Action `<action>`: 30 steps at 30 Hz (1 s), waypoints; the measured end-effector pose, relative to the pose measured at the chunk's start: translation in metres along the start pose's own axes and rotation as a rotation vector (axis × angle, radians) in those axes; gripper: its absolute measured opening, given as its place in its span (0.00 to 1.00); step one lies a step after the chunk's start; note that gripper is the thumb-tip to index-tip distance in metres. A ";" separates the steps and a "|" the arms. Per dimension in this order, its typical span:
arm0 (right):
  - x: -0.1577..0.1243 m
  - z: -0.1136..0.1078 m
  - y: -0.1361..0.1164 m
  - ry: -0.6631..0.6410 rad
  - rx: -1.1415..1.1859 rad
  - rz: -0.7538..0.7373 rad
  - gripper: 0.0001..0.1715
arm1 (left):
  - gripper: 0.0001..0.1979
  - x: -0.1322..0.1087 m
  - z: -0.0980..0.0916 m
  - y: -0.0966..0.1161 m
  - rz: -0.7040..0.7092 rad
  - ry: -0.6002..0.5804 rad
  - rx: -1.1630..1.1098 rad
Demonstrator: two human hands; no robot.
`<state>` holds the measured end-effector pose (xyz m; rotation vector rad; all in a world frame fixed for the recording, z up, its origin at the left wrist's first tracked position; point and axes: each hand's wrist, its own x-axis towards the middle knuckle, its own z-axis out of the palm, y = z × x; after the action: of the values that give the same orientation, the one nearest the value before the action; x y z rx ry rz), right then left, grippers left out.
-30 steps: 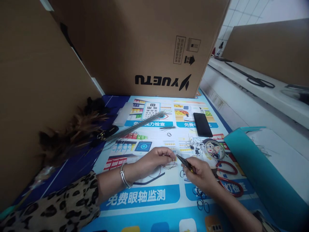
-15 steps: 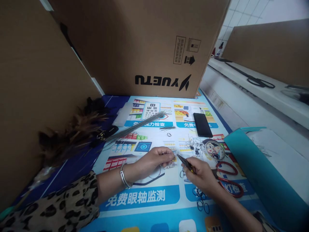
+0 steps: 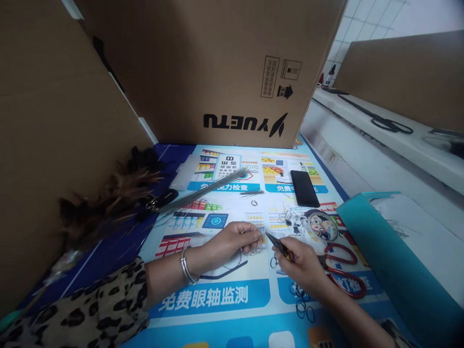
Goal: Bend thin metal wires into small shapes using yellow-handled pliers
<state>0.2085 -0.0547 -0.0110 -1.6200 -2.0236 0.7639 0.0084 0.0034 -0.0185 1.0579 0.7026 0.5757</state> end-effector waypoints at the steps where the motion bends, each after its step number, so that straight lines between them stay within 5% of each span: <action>1: 0.000 0.000 0.000 -0.004 0.000 0.005 0.07 | 0.15 0.000 0.000 -0.001 0.000 0.012 0.008; 16: -0.003 0.006 -0.001 0.038 -0.230 -0.012 0.04 | 0.15 -0.001 0.001 0.003 0.069 0.123 0.278; 30: -0.007 0.012 0.000 0.097 -0.385 -0.086 0.13 | 0.14 -0.003 0.004 0.002 0.068 0.185 0.353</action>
<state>0.2019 -0.0635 -0.0202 -1.7163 -2.2518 0.2670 0.0096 -0.0008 -0.0150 1.3712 0.9575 0.6272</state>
